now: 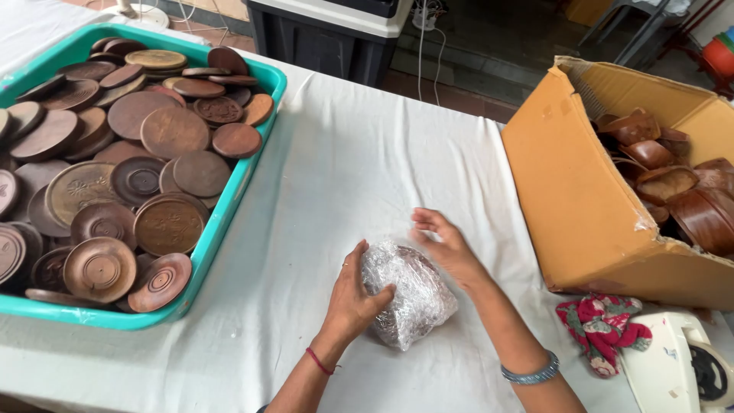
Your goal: The person wipes a carved wooden coaster with a cloth and then wraps it securely in a piece of bubble wrap for packaging.
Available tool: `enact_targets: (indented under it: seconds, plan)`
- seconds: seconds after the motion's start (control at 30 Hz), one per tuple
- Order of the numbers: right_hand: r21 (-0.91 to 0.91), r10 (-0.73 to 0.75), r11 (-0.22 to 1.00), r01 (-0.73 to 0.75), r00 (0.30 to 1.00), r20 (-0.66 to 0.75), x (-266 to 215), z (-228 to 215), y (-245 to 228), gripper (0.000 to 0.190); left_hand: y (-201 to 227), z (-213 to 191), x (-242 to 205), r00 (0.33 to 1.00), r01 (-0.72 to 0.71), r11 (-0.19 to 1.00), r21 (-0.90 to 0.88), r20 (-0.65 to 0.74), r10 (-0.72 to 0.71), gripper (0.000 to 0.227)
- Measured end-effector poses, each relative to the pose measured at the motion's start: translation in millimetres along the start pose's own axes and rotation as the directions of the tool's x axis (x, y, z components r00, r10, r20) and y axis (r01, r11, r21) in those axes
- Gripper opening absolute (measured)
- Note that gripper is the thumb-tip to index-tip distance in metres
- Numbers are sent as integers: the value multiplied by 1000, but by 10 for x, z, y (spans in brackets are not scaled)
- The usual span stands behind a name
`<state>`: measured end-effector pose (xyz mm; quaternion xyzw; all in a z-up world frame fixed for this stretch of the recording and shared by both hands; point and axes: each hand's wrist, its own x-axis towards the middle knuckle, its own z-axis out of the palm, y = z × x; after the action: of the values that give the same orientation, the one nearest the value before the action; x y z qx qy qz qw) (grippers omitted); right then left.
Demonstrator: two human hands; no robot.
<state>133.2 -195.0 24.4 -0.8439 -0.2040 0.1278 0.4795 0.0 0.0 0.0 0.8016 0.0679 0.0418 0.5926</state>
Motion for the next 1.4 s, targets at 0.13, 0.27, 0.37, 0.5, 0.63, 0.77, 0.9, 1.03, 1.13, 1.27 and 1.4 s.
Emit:
enact_targets:
  seconds: [0.13, 0.27, 0.37, 0.5, 0.63, 0.77, 0.9, 1.03, 1.13, 1.27, 1.4]
  plan:
    - [327, 52, 945, 24, 974, -221, -592, -473, 195, 44, 17, 13, 0, 996, 89, 996, 25, 22, -89, 102]
    - [243, 59, 969, 34, 929, -365, -1608, -1028, 499, 36, -14, -29, 6, 998, 49, 992, -114, 34, -45, 101]
    - [203, 127, 979, -17, 830, -543, -2288, -1403, 719, 34, -173, -25, 23, 999, 43, 991, -128, 38, -39, 96]
    - [60, 86, 996, -63, 611, -787, -3048, -1780, 735, 25, -589, 38, 92, 997, -67, 941, -332, 22, 79, 91]
    - [-42, 0, 994, -99, 390, -921, -3588, -2091, 683, 15, -247, -51, 60, 982, 185, 928, -323, 19, -189, 82]
    - [-92, -44, 989, -118, 359, -932, -3810, -2216, 830, 13, -165, -85, 15, 990, 143, 967, -213, 24, -141, 74]
    - [-81, 3, 961, -264, 303, -953, -4063, -2412, 1058, 12, -29, -2, -10, 996, 80, 986, -149, 36, -76, 89]
    - [-27, 104, 921, -388, 311, -945, -3999, -2472, 986, 18, -479, 29, 178, 990, 141, 990, 2, 29, -141, 96]
    - [0, 267, 755, -656, 307, -913, -3878, -2480, 816, 23, -638, 22, 247, 989, 142, 988, -56, 61, -138, 96]
    - [-56, 398, 661, -748, 412, -820, -3958, -2650, 1212, 30, -586, 26, 214, 987, 153, 986, -70, 54, -150, 95]
    - [-7, 509, 654, -757, 447, -735, -4026, -2746, 1449, 27, -523, 33, 198, 984, 174, 975, -136, 65, -167, 94]
